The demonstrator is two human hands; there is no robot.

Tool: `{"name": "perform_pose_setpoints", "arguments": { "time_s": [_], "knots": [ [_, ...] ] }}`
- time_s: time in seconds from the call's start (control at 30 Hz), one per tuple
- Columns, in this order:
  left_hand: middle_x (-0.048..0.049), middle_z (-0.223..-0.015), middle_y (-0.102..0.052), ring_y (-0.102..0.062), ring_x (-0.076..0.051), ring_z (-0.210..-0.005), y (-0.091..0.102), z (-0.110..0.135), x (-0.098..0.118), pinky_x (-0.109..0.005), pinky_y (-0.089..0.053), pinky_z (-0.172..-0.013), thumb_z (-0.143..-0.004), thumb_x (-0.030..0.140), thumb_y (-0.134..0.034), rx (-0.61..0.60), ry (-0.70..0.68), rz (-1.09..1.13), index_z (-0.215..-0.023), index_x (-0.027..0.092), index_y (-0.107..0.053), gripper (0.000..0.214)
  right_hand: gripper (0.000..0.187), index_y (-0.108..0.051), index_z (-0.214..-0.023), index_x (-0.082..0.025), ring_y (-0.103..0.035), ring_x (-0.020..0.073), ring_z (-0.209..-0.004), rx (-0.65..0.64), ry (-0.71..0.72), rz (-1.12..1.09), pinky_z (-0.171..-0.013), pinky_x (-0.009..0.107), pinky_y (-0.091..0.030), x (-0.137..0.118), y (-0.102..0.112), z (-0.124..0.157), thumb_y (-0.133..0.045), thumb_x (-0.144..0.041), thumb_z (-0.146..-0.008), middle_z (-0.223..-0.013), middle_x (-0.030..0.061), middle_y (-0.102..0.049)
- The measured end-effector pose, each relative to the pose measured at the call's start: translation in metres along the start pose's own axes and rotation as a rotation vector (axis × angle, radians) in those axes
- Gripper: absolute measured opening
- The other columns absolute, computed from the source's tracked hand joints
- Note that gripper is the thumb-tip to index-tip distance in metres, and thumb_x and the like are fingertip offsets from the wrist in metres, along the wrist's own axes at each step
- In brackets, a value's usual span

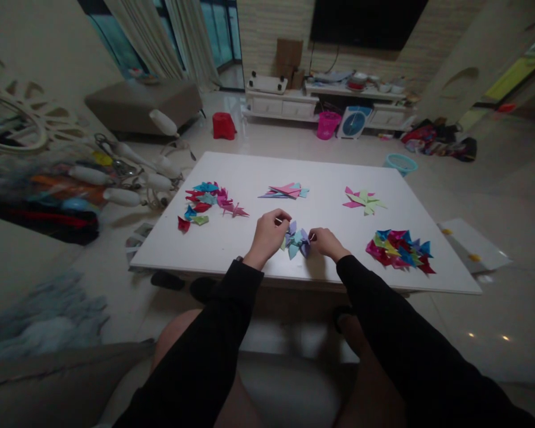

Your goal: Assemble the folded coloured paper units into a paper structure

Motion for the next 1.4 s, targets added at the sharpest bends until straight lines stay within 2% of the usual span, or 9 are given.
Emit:
{"name": "perform_pose_setpoints", "arguments": {
  "time_s": [0.13, 0.23, 0.33, 0.43, 0.6, 0.7, 0.83, 1.0, 1.4],
  "knots": [
    [-0.0023, -0.083, -0.073, -0.065, -0.014, -0.074, 0.0, -0.001, 0.0, -0.024, -0.048, -0.07, -0.081, 0.013, -0.055, -0.004, 0.004, 0.012, -0.083, 0.017, -0.071, 0.017, 0.027, -0.072, -0.106, -0.018, -0.068, 0.0214, -0.088, 0.022, -0.016, 0.012, -0.077, 0.028, -0.047, -0.002, 0.01, 0.003, -0.064, -0.012, -0.081, -0.095, 0.0095, -0.076],
    [-0.0029, -0.086, -0.073, -0.065, -0.014, -0.075, -0.002, 0.0, -0.001, -0.024, -0.049, -0.071, -0.082, 0.013, -0.055, -0.016, 0.019, 0.027, -0.086, 0.016, -0.071, 0.017, 0.032, -0.069, -0.112, -0.02, -0.068, 0.0225, -0.09, 0.142, 0.01, -0.052, -0.08, 0.032, -0.05, -0.015, 0.031, 0.009, -0.064, -0.015, -0.081, -0.101, 0.0084, -0.075],
    [-0.0043, -0.093, -0.074, -0.066, -0.014, -0.078, -0.009, 0.001, -0.004, -0.024, -0.051, -0.074, -0.083, 0.013, -0.055, -0.055, 0.015, 0.014, -0.094, 0.016, -0.07, 0.018, 0.037, -0.062, -0.124, -0.02, -0.068, 0.0234, -0.098, 0.359, 0.147, -0.353, -0.083, 0.036, -0.054, -0.043, 0.059, 0.024, -0.062, -0.025, -0.088, -0.121, 0.011, -0.07],
    [-0.0065, -0.099, -0.075, -0.068, -0.015, -0.085, -0.022, 0.004, -0.007, -0.027, -0.053, -0.083, -0.084, 0.012, -0.057, -0.141, -0.023, -0.116, -0.097, 0.017, -0.071, 0.02, 0.049, -0.049, -0.143, -0.024, -0.059, 0.0273, -0.127, 0.407, 0.329, -0.679, -0.096, 0.044, -0.055, -0.078, 0.069, 0.045, -0.052, -0.042, -0.098, -0.147, 0.0127, -0.054],
    [-0.0132, -0.094, -0.076, -0.071, -0.023, -0.085, -0.039, 0.006, -0.014, -0.032, -0.055, -0.083, -0.082, 0.014, -0.061, -0.226, -0.026, -0.315, -0.094, 0.014, -0.074, 0.018, 0.058, -0.035, -0.156, -0.035, -0.026, 0.0263, -0.155, 0.317, 0.556, -0.742, -0.127, 0.053, -0.023, -0.124, 0.062, 0.076, -0.045, -0.052, -0.101, -0.165, 0.003, -0.033],
    [-0.0133, -0.092, -0.077, -0.072, -0.023, -0.085, -0.045, 0.006, -0.003, -0.032, -0.056, -0.082, -0.083, 0.012, -0.058, -0.265, -0.059, -0.227, -0.094, 0.013, -0.075, 0.02, 0.062, -0.029, -0.158, -0.038, -0.015, 0.0273, -0.158, 0.337, 0.552, -0.717, -0.128, 0.057, -0.015, -0.123, 0.062, 0.079, -0.044, -0.055, -0.101, -0.169, -0.0006, -0.025],
    [-0.011, -0.092, -0.078, -0.073, -0.021, -0.089, -0.05, 0.009, 0.008, -0.031, -0.056, -0.086, -0.082, 0.01, -0.057, -0.294, -0.062, -0.102, -0.096, 0.014, -0.077, 0.025, 0.064, -0.022, -0.161, -0.037, -0.012, 0.0274, -0.158, 0.406, 0.522, -0.72, -0.128, 0.057, -0.012, -0.108, 0.07, 0.075, -0.039, -0.055, -0.102, -0.171, 0.0001, -0.019],
    [-0.0123, -0.093, -0.078, -0.073, -0.022, -0.089, -0.059, 0.014, 0.008, -0.033, -0.056, -0.086, -0.084, 0.014, -0.055, -0.274, -0.071, -0.087, -0.098, 0.014, -0.078, 0.026, 0.063, -0.024, -0.16, -0.038, -0.01, 0.0277, -0.159, 0.446, 0.549, -0.607, -0.128, 0.059, -0.011, -0.103, 0.073, 0.076, -0.042, -0.053, -0.102, -0.17, -0.0004, -0.021],
    [-0.013, -0.096, -0.079, -0.074, -0.021, -0.09, -0.049, 0.016, 0.011, -0.03, -0.056, -0.084, -0.08, 0.007, -0.055, -0.22, 0.0, -0.051, -0.101, 0.012, -0.079, 0.032, 0.061, -0.024, -0.16, -0.039, -0.011, 0.0284, -0.158, 0.482, 0.575, -0.599, -0.126, 0.061, -0.014, -0.109, 0.074, 0.077, -0.041, -0.052, -0.103, -0.17, -0.0004, -0.022]
  ]
}}
Point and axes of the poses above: each hand's wrist, its own z-axis away from the middle knuckle, its own y-axis out of the back of the hand, x = y × z, the point moved 9 cm from there along -z, towards the middle knuckle
